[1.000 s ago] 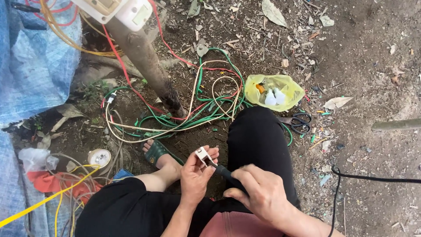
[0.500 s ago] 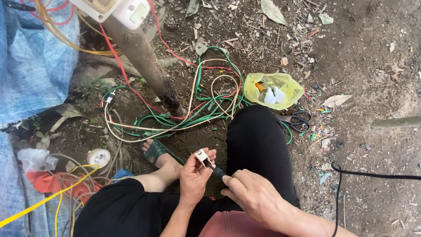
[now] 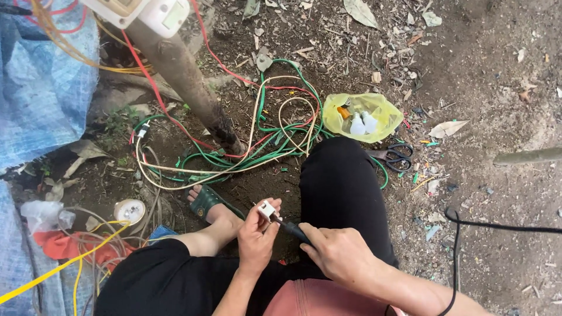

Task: The person uses a screwdriver to tighten screws on a yellow electrical box mounted on a wooden post. They then reach into a plastic bag to retrieve a small white electrical component and use the screwdriver to adjust it.

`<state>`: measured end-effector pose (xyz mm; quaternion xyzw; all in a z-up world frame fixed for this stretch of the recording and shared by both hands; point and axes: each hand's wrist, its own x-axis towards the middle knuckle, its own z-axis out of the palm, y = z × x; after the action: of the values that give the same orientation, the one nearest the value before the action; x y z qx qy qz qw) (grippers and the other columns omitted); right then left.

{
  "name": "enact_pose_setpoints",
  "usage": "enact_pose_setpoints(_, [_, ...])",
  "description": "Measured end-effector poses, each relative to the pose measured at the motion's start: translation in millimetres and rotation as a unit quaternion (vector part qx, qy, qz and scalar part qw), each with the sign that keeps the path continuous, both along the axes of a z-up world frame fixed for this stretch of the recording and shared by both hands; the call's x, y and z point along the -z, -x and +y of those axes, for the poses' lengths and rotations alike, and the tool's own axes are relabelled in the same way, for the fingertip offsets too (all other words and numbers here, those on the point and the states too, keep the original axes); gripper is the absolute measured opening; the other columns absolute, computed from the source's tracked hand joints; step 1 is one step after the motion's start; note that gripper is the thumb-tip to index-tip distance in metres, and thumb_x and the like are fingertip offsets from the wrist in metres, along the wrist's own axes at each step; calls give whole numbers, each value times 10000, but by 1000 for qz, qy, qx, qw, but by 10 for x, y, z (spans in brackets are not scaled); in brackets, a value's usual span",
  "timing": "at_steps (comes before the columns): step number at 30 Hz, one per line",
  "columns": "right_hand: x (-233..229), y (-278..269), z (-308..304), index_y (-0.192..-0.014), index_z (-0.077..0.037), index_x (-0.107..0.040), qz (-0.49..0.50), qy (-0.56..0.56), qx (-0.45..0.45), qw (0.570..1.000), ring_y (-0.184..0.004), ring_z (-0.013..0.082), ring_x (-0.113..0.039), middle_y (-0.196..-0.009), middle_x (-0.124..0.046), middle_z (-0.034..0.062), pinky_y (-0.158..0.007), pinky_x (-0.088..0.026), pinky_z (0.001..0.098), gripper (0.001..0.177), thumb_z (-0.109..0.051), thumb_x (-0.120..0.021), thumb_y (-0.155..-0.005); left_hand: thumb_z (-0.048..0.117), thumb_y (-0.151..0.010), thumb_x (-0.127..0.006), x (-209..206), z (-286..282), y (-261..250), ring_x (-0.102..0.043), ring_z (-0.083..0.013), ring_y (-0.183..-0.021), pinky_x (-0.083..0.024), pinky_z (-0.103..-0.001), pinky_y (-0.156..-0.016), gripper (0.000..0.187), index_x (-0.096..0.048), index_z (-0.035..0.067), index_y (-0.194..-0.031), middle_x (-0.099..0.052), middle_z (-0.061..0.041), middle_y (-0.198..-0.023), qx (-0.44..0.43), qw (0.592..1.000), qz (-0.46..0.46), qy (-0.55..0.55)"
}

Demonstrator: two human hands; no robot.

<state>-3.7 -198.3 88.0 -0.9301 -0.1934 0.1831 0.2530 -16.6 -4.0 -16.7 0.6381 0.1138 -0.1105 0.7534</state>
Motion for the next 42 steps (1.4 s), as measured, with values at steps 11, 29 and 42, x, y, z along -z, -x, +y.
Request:
enact_pose_setpoints(11, [-172,-122,59,-1283,58,-624,-268,122,-220,930,-622,181,-476,-790,-531,79,-523,-387,293,471,-147,-583,-862,-129,-821,-597,167,88,39,-711,-234,-1097,-577,-326,-982,535,-553,-36,-1346,-709,-180,-1289,20,996,44,78])
enact_pose_setpoints(29, [-220,-23,14,-892,-80,-753,-94,-274,38,956,-842,192,-682,-1208,-607,145,-696,-568,264,178,41,-727,-764,-134,-810,-604,40,59,-44,-700,-322,-1145,-575,-393,-1000,567,-536,-51,-1366,-680,-240,-1316,-6,986,44,160])
enact_pose_setpoints(42, [-117,5,18,-919,-95,-741,-47,-316,41,947,-925,215,-671,-1315,-528,136,-760,-595,299,230,83,-764,-776,-147,-806,-591,69,65,-40,-696,-311,-1145,-572,-385,-997,586,-529,-43,-1380,-678,-235,-1319,-18,983,48,178])
